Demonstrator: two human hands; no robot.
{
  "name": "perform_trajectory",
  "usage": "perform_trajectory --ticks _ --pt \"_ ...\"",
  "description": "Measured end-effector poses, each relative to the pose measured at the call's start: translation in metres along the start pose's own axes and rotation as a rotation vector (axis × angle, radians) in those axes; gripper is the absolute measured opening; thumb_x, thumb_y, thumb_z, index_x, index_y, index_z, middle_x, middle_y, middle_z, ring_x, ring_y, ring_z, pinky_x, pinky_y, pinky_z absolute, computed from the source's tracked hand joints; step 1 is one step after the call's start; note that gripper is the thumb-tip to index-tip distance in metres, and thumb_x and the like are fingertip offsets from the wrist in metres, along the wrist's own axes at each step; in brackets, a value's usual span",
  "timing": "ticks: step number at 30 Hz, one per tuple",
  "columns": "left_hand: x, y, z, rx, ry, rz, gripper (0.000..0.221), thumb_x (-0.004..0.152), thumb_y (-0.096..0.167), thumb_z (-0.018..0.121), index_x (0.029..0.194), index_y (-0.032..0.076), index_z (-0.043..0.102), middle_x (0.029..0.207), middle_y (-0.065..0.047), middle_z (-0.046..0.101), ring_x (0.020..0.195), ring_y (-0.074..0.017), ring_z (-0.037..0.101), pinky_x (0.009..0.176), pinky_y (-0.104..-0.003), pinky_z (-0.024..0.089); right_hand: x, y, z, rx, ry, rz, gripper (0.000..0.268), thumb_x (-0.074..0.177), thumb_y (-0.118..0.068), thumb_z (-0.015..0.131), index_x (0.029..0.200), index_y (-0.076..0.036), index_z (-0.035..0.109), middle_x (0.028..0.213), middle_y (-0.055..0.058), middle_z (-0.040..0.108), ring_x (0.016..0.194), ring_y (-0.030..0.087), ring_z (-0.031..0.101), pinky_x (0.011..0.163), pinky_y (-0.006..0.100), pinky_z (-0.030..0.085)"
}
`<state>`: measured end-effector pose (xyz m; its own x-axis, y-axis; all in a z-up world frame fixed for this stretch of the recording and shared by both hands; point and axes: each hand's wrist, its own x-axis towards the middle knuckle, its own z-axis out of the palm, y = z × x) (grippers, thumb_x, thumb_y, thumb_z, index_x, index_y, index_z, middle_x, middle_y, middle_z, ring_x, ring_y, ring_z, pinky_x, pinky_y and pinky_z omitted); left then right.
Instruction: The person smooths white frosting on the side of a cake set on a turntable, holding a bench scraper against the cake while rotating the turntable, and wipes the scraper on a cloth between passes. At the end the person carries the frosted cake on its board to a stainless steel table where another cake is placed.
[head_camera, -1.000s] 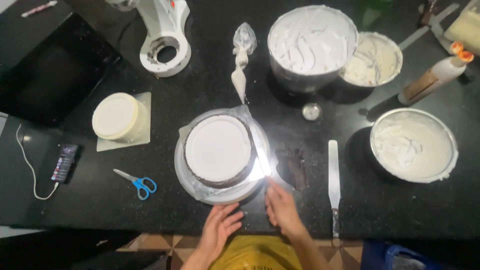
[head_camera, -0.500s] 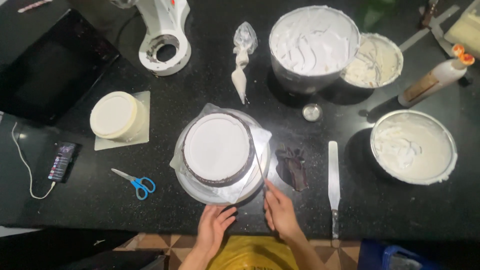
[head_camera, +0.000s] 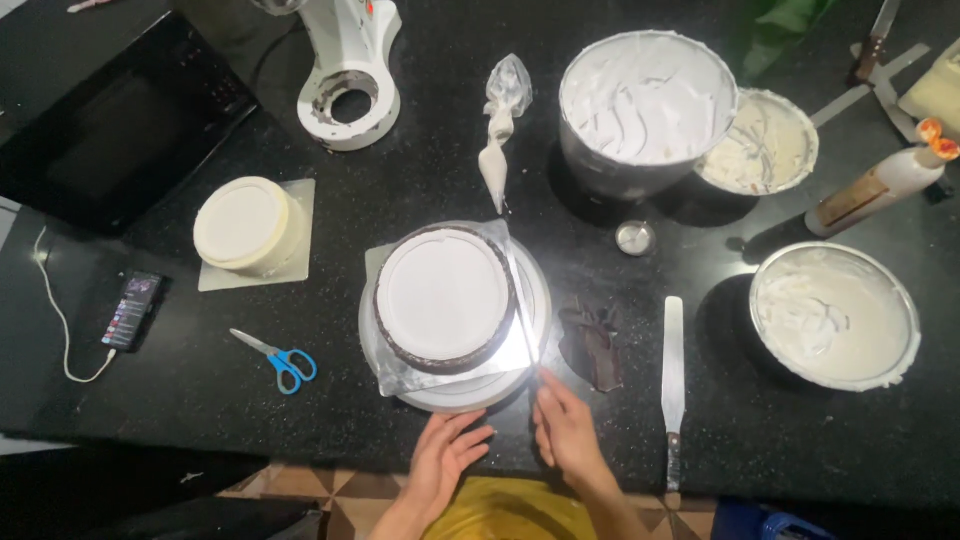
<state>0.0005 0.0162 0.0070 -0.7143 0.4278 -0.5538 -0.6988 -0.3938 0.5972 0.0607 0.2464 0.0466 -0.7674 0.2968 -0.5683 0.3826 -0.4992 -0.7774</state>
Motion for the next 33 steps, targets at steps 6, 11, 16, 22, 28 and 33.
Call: perform_trajectory --ticks 6,11,16,22,28,33 --pt "0.011 0.002 -0.017 -0.008 0.051 0.033 0.039 0.1 0.022 0.049 0.135 0.005 0.05 0.132 -0.018 0.062 0.115 -0.0346 0.068 0.092 -0.046 0.057 0.001 0.001 0.002 0.075 -0.006 0.023 0.055 0.099 -0.022 0.052 0.153 -0.016 0.048 0.073 0.003 0.051 0.038 0.01 0.037 0.03 0.027 0.028" --pt "-0.004 0.0 0.001 -0.032 0.069 0.011 0.037 0.097 0.02 0.05 0.132 0.007 0.053 0.127 -0.016 0.067 0.113 -0.0335 0.069 0.091 -0.043 0.057 0.001 0.005 0.001 0.058 0.01 -0.026 0.053 0.102 -0.024 0.051 0.154 -0.012 0.046 0.074 0.005 0.053 0.039 0.011 0.04 0.031 0.028 0.031" --pt "0.007 -0.01 -0.004 -0.043 0.121 0.028 0.03 0.097 0.018 0.057 0.124 0.004 0.053 0.119 -0.012 0.068 0.107 -0.0309 0.071 0.089 -0.043 0.056 -0.004 0.013 0.009 0.077 0.032 0.024 0.055 0.099 -0.023 0.053 0.154 -0.015 0.046 0.075 0.004 0.054 0.041 0.011 0.04 0.032 0.028 0.03" --pt "0.026 -0.012 -0.007 0.058 0.236 0.163 0.033 0.097 0.013 0.063 0.126 0.002 0.051 0.113 -0.013 0.072 0.101 -0.0258 0.07 0.088 -0.039 0.056 -0.018 -0.025 -0.066 -0.458 0.231 -0.306 0.053 0.094 -0.018 0.064 0.147 -0.021 0.058 0.089 0.004 0.065 0.062 0.013 0.052 0.052 0.029 0.042" --pt "0.018 0.027 0.003 0.33 0.333 0.484 0.086 0.083 0.01 0.074 0.151 0.006 0.022 0.145 -0.016 0.044 0.125 -0.0292 0.054 0.1 -0.041 0.049 0.038 0.04 -0.262 -1.437 0.169 -0.493 0.058 0.084 -0.021 0.08 0.14 -0.019 0.065 0.085 0.012 0.077 0.068 0.022 0.074 0.072 0.033 0.059" --pt "0.014 0.061 0.001 0.91 0.377 0.682 0.112 0.072 0.02 0.087 0.158 0.003 0.018 0.165 -0.024 0.014 0.151 -0.0379 0.024 0.116 -0.047 0.03 0.092 0.082 -0.379 -1.625 -0.062 -0.442 0.063 0.079 -0.019 0.077 0.139 -0.01 0.06 0.1 0.016 0.076 0.064 0.022 0.079 0.069 0.032 0.062"
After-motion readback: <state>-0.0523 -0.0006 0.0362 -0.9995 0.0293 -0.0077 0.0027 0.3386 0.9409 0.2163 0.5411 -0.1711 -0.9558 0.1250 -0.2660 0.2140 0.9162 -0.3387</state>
